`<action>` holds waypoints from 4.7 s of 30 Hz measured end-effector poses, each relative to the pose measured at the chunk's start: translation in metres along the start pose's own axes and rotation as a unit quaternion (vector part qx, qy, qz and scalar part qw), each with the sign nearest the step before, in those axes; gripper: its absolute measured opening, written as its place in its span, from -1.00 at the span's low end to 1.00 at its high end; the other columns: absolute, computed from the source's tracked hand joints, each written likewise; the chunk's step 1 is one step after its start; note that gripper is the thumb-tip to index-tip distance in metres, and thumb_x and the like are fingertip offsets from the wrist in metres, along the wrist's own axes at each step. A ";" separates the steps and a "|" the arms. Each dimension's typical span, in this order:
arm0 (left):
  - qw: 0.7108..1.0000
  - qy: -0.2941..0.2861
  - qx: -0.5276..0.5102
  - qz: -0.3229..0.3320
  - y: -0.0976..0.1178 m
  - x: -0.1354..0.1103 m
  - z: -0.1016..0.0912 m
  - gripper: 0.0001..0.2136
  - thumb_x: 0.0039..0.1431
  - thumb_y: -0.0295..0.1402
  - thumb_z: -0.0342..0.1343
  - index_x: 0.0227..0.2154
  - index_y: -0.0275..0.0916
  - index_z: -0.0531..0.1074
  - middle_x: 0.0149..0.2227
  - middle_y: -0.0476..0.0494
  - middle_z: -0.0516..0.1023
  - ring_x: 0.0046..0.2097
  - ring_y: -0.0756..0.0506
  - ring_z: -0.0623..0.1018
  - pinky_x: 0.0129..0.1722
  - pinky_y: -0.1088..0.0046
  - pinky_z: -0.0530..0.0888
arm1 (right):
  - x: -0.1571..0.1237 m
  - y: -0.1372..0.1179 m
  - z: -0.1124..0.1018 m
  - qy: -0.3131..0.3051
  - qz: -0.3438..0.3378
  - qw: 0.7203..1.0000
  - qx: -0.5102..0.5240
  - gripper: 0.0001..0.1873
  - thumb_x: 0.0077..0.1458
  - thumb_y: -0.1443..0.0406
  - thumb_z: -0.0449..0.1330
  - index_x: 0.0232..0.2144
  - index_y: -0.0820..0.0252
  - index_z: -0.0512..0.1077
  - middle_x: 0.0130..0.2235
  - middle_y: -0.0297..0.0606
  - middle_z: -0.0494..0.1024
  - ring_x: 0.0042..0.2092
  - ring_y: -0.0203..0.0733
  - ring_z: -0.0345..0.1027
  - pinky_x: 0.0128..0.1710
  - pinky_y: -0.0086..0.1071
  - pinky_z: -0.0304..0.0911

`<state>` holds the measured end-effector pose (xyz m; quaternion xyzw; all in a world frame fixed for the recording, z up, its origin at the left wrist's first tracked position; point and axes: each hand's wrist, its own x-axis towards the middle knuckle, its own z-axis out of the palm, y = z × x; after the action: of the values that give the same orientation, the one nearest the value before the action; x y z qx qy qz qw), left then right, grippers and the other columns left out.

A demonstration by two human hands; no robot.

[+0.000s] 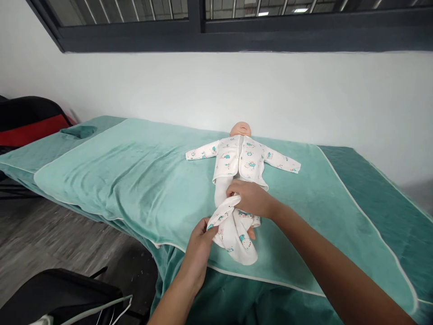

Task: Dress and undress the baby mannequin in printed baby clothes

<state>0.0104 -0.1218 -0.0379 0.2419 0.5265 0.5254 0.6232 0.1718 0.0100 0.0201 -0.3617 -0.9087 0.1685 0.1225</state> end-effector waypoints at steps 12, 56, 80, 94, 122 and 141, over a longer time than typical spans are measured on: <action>0.987 0.067 -0.018 0.143 -0.014 0.031 0.006 -0.81 0.19 -0.25 0.12 -0.18 -0.20 0.41 -0.33 0.03 0.47 -0.31 -0.01 0.42 -0.30 0.50 0.35 | -0.003 -0.014 -0.008 -0.094 0.053 0.994 0.030 -0.76 0.14 0.28 0.16 -0.57 0.16 0.37 -0.45 -0.32 0.55 -0.40 -0.22 0.34 -0.41 -0.36 -0.02; 0.834 0.039 0.428 0.344 0.057 0.172 0.008 -0.79 0.27 -0.21 0.04 -0.14 -0.16 0.44 -0.28 -0.17 0.60 -0.20 -0.23 0.56 -0.21 0.38 0.34 | 0.038 -0.004 0.028 0.174 0.335 0.926 0.027 -0.81 0.26 0.14 -0.02 -0.35 0.07 0.23 -0.31 -0.14 0.51 -0.24 0.00 0.38 -0.35 -0.29 0.03; 0.688 -0.104 0.603 0.390 0.109 0.152 0.054 -0.69 0.00 -0.39 0.26 -0.16 -0.19 0.38 -0.05 -0.18 0.39 0.02 -0.24 0.37 -0.01 0.22 0.36 | 0.017 0.025 -0.003 0.168 0.212 0.937 -0.221 -0.83 0.21 0.23 0.23 -0.19 0.16 0.36 -0.12 -0.08 0.49 -0.09 0.04 0.34 -0.27 -0.26 0.16; 0.933 0.068 0.178 0.307 0.105 0.175 0.027 -0.82 0.24 -0.22 0.11 -0.38 -0.19 0.31 -0.38 0.00 0.42 -0.32 -0.04 0.43 -0.30 0.44 0.42 | -0.006 0.081 -0.014 0.449 0.282 0.823 0.205 -0.76 0.17 0.09 0.14 -0.26 0.13 0.39 -0.51 -0.43 0.40 -0.48 -0.27 0.24 -0.42 -0.38 0.15; 0.889 0.099 0.313 0.319 0.073 0.170 -0.044 -0.74 0.14 -0.18 0.17 -0.16 -0.18 0.49 -0.47 0.04 0.39 -0.40 -0.05 0.40 -0.31 0.44 0.34 | -0.063 0.073 0.014 0.319 0.137 0.929 0.126 -0.80 0.25 0.16 0.12 -0.29 0.11 0.49 -0.28 -0.22 0.52 -0.24 -0.14 0.40 -0.18 -0.26 0.30; 0.877 -0.241 0.335 0.248 0.078 0.140 -0.037 -0.83 0.12 -0.21 0.23 -0.39 -0.21 0.48 -0.01 -0.21 0.51 -0.04 -0.14 0.48 -0.11 0.39 0.39 | -0.048 0.064 0.038 0.345 0.124 0.914 0.172 -0.79 0.21 0.17 0.20 -0.40 0.11 0.30 0.01 -0.13 0.37 0.07 -0.05 0.27 0.08 -0.13 0.19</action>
<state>-0.0690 0.0219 -0.0393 0.6778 0.4277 0.3801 0.4617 0.2323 0.0113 -0.0442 -0.4800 -0.7147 0.2009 0.4674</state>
